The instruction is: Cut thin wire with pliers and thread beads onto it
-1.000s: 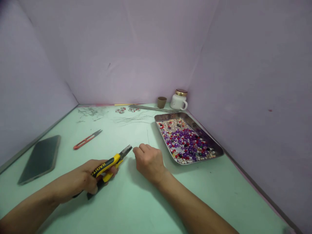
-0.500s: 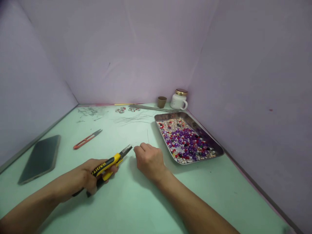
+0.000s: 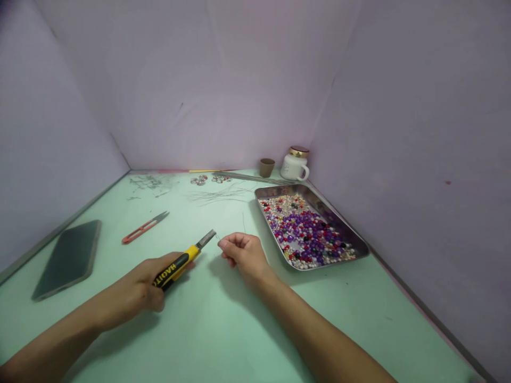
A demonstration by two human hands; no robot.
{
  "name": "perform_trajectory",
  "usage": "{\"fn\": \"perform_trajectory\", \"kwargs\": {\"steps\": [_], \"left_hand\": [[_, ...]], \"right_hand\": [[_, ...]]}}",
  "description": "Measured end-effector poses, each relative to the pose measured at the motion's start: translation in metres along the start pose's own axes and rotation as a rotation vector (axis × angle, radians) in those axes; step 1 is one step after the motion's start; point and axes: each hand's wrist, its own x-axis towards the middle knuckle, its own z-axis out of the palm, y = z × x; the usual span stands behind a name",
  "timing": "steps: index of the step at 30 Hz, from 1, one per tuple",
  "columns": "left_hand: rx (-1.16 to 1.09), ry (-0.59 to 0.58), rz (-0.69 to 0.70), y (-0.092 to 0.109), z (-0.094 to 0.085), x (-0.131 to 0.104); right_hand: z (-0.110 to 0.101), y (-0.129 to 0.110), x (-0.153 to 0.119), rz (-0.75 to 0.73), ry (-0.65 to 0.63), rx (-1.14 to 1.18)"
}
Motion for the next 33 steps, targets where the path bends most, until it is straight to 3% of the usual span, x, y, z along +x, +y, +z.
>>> {"fn": "perform_trajectory", "kwargs": {"steps": [7,13,18,28,33], "left_hand": [[0.023,-0.011,-0.017,-0.002,0.001,0.001],[-0.001,0.008,-0.040,-0.003,0.001,0.001],[-0.005,0.005,-0.032,-0.001,0.001,0.000],[0.094,-0.007,-0.006,-0.005,0.002,0.001],[0.118,0.014,0.001,-0.011,0.004,0.003]], "right_hand": [[0.003,0.002,-0.001,0.008,0.044,-0.108],[0.003,0.003,-0.003,-0.213,0.168,-0.442],[0.000,0.006,-0.004,-0.339,0.161,-0.576],[0.001,0.007,-0.003,-0.298,0.141,-0.604],[-0.001,0.007,-0.007,-0.487,0.150,-0.823]]}}
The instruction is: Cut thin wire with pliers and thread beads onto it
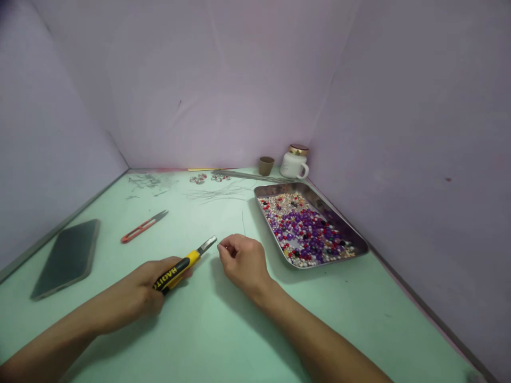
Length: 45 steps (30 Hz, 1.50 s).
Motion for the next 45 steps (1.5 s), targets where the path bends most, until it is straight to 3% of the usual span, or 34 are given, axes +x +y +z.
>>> {"fn": "perform_trajectory", "kwargs": {"steps": [7,11,18,25,29,32,36,42,45], "left_hand": [[0.010,-0.026,-0.031,0.006,-0.002,-0.003],[0.014,-0.028,-0.019,0.004,-0.001,-0.002],[0.021,-0.021,-0.032,0.001,-0.001,-0.001],[-0.034,-0.058,-0.038,0.004,-0.003,-0.001],[-0.072,-0.090,-0.052,0.006,-0.005,-0.001],[-0.107,-0.097,-0.060,0.006,-0.005,-0.001],[-0.109,-0.081,-0.057,0.005,-0.004,0.000],[-0.079,-0.089,-0.034,0.005,-0.004,-0.001],[-0.056,-0.083,-0.036,0.006,-0.004,-0.002]], "right_hand": [[0.000,-0.003,-0.005,-0.338,0.124,-0.472],[0.002,-0.003,-0.005,-0.389,0.159,-0.574],[0.003,-0.002,-0.004,-0.133,-0.002,-0.172],[0.000,-0.003,0.007,0.382,-0.181,0.397],[-0.005,-0.005,0.012,0.503,-0.234,0.568],[-0.007,-0.004,0.014,0.526,-0.232,0.556],[-0.004,-0.002,0.010,0.415,-0.162,0.367],[-0.004,-0.005,-0.001,0.011,-0.029,-0.004],[-0.005,-0.007,-0.002,-0.062,-0.018,-0.078]]}}
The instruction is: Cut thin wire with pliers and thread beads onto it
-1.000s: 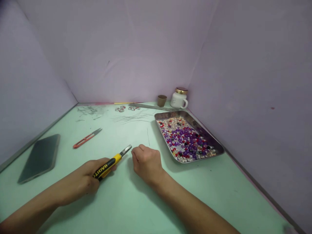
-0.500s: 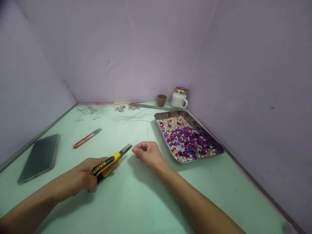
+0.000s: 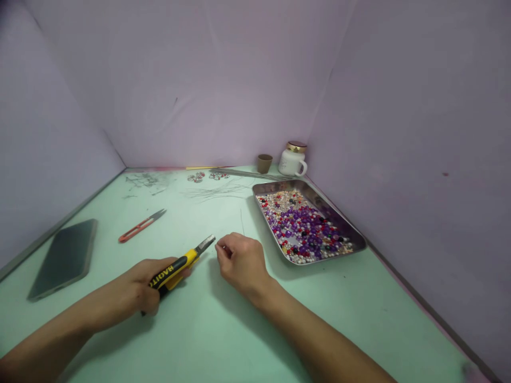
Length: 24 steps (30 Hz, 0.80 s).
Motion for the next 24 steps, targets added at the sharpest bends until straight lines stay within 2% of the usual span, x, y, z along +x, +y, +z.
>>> {"fn": "perform_trajectory", "kwargs": {"steps": [5,12,24], "left_hand": [[0.016,0.022,-0.031,0.001,0.001,0.000],[-0.016,0.005,0.010,-0.004,0.001,0.001],[0.089,0.053,0.028,-0.009,0.004,0.002]], "right_hand": [[0.001,0.001,0.001,0.005,-0.011,-0.047],[0.003,0.002,-0.003,-0.155,0.033,-0.248],[0.005,0.002,-0.004,-0.184,0.046,-0.314]]}}
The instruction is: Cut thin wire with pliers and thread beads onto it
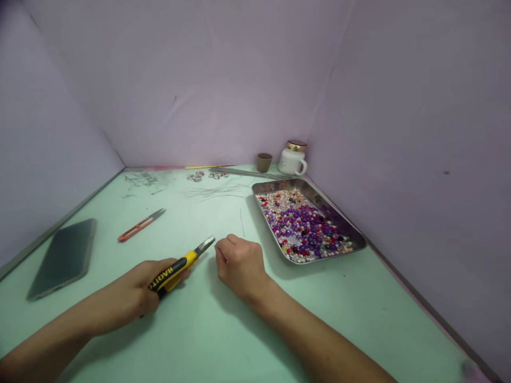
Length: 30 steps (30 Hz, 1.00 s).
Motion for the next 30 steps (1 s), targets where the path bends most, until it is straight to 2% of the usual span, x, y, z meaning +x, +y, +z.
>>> {"fn": "perform_trajectory", "kwargs": {"steps": [30], "left_hand": [[-0.006,-0.008,-0.024,-0.0006,0.0014,0.0007]], "right_hand": [[0.0006,0.0000,-0.0001,-0.007,0.022,-0.022]]}}
